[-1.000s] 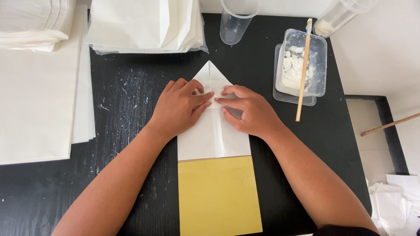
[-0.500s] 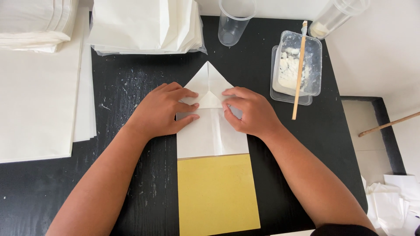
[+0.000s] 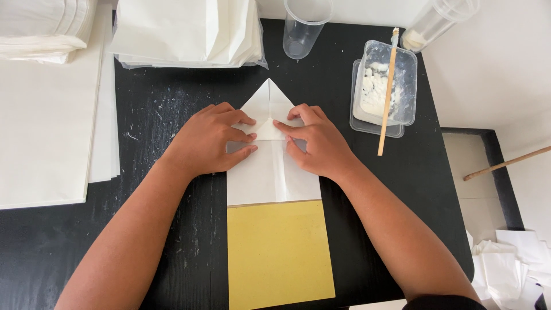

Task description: The person folds a white sheet of paper into a triangular shape on a black table. They use a brush to apply a white paste from a container onto the folded edges to secure them. The person then places the folded paper onto a yellow sheet and picks up another white sheet from a stack.

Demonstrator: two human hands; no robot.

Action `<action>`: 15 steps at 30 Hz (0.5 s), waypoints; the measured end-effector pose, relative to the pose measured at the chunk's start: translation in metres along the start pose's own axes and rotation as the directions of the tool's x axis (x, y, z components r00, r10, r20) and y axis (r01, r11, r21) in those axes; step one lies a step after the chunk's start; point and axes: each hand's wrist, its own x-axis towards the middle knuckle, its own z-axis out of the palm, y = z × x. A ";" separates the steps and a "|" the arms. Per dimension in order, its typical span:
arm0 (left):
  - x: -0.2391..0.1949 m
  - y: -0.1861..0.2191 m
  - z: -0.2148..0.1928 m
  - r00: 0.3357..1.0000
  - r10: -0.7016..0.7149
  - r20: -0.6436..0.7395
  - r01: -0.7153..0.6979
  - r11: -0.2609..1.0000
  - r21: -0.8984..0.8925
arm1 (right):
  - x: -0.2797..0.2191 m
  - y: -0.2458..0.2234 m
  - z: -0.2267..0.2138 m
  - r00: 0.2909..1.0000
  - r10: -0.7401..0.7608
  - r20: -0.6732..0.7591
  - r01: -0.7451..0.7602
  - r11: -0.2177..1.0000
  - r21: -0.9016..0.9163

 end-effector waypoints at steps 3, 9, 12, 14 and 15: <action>0.001 0.002 -0.001 1.000 -0.012 0.002 0.012 1.000 -0.013 | 0.001 0.000 -0.002 1.000 -0.020 -0.024 0.021 1.000 0.006; 0.000 0.002 0.000 1.000 -0.012 0.005 0.012 1.000 -0.014 | 0.005 -0.005 0.005 0.985 -0.130 -0.113 0.108 0.977 -0.182; 0.000 0.002 0.001 1.000 -0.018 -0.009 0.018 1.000 -0.017 | 0.007 -0.007 0.003 0.998 -0.046 -0.046 0.040 0.991 -0.130; 0.000 0.001 0.000 1.000 -0.021 -0.006 0.021 1.000 -0.021 | 0.007 -0.001 0.004 0.998 -0.037 -0.053 0.031 0.994 -0.108; -0.001 0.001 0.000 1.000 -0.022 -0.007 0.022 0.999 -0.027 | 0.007 0.002 0.005 0.998 -0.028 -0.060 0.022 0.996 -0.089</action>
